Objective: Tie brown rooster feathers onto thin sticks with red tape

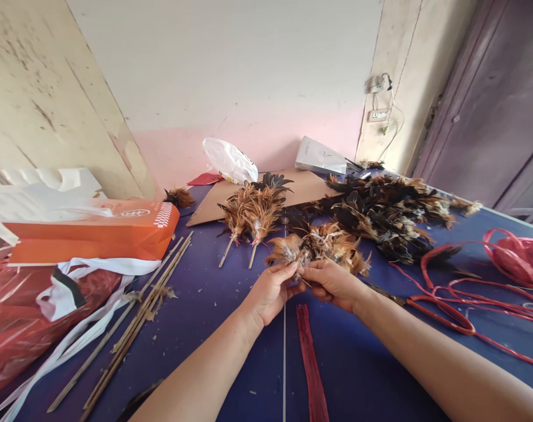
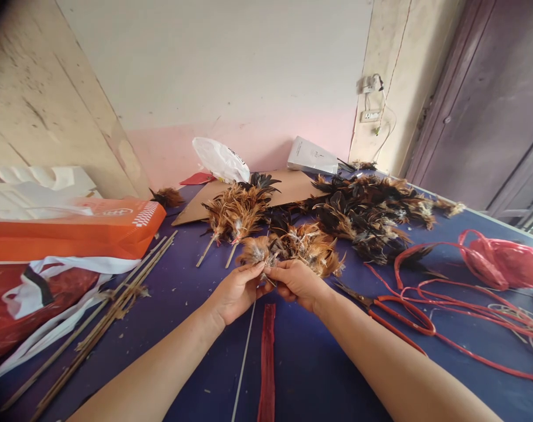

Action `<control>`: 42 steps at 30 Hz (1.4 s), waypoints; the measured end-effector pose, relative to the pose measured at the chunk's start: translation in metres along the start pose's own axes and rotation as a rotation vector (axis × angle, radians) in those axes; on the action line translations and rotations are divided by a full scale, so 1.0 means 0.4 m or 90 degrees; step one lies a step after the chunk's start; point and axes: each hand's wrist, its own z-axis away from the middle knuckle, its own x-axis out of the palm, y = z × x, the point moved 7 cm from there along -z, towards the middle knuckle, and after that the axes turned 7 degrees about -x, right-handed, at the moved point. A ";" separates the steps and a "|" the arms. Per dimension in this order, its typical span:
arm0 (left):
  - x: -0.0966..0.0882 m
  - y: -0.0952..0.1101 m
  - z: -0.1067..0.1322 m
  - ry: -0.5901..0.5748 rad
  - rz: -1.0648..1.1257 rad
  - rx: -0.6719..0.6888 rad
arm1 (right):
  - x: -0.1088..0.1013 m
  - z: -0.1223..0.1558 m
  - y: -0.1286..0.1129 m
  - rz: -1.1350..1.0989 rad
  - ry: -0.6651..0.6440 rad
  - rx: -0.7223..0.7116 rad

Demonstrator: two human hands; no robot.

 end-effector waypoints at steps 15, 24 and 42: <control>0.012 0.019 0.004 -0.018 -0.047 0.040 | 0.016 0.004 0.007 -0.108 -0.085 0.031; 0.015 0.021 0.007 -0.002 -0.118 0.064 | 0.010 0.000 0.014 0.017 -0.055 -0.001; -0.029 0.024 0.000 0.085 0.004 0.031 | 0.000 0.008 -0.051 0.395 0.028 -0.150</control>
